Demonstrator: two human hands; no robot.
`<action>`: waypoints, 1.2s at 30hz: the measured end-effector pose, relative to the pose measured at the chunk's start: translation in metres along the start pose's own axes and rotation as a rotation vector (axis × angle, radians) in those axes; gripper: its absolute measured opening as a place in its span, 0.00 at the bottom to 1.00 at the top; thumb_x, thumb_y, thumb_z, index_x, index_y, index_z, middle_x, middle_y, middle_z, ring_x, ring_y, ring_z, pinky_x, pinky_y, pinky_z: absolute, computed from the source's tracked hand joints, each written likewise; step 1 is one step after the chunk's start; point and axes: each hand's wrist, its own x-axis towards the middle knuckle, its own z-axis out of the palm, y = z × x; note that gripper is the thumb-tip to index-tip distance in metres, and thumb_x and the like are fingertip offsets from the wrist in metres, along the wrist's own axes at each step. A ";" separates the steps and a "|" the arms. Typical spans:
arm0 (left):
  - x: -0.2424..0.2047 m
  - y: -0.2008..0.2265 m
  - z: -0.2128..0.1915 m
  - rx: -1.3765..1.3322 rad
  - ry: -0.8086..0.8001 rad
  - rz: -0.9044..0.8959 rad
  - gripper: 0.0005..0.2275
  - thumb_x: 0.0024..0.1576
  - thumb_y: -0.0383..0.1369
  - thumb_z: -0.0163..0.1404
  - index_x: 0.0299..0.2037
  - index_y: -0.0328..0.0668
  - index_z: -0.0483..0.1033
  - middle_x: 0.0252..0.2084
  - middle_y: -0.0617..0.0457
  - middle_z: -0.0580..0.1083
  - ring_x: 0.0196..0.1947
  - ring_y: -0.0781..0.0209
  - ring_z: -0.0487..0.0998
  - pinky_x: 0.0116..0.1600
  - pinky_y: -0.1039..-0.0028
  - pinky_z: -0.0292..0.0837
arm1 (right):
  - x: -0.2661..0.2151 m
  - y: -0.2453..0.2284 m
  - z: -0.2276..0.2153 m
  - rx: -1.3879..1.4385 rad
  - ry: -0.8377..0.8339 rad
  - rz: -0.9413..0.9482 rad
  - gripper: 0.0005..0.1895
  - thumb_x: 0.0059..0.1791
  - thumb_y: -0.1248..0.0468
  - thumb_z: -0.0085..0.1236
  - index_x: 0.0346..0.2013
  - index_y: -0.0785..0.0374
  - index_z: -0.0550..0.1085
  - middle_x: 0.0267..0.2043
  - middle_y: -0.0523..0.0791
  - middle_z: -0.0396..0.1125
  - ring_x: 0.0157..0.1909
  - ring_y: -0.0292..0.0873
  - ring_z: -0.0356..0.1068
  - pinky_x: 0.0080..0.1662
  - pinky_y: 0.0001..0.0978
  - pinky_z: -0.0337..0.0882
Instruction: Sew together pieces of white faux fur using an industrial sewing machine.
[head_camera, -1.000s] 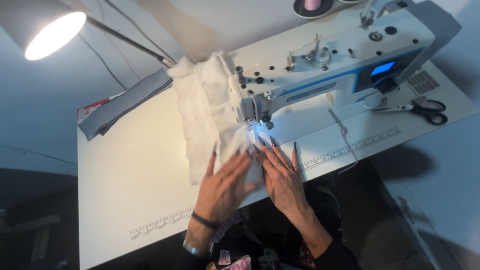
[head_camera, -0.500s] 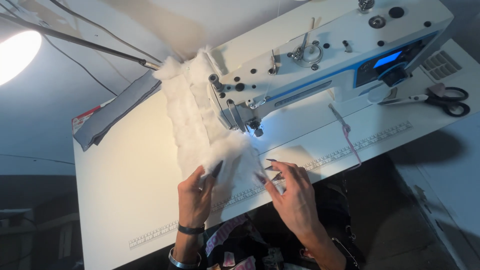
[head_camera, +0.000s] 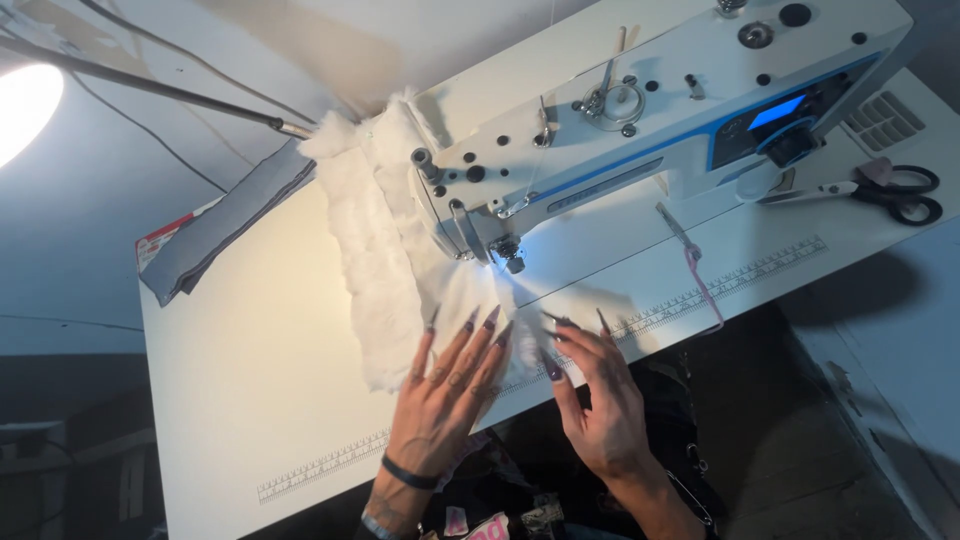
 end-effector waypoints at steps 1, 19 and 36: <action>0.001 0.004 0.002 -0.036 0.011 0.016 0.23 0.61 0.39 0.55 0.67 0.51 0.70 0.71 0.52 0.68 0.72 0.56 0.66 0.77 0.47 0.49 | 0.006 -0.006 -0.005 0.010 -0.004 0.014 0.21 0.49 0.69 0.59 0.57 0.67 0.71 0.62 0.50 0.71 0.64 0.49 0.72 0.76 0.55 0.60; 0.007 0.024 -0.012 -0.194 0.234 -0.056 0.19 0.56 0.30 0.59 0.58 0.35 0.77 0.60 0.41 0.78 0.60 0.50 0.80 0.62 0.65 0.78 | 0.031 -0.016 0.033 0.350 -0.348 0.574 0.33 0.49 0.61 0.55 0.70 0.57 0.64 0.60 0.53 0.74 0.44 0.48 0.82 0.36 0.38 0.87; 0.000 0.021 -0.004 -0.235 0.127 0.001 0.16 0.62 0.33 0.52 0.59 0.34 0.76 0.63 0.42 0.75 0.65 0.47 0.75 0.66 0.60 0.72 | 0.002 0.008 0.026 -0.255 -0.209 -0.122 0.23 0.49 0.64 0.57 0.59 0.58 0.76 0.65 0.45 0.69 0.71 0.49 0.63 0.74 0.61 0.47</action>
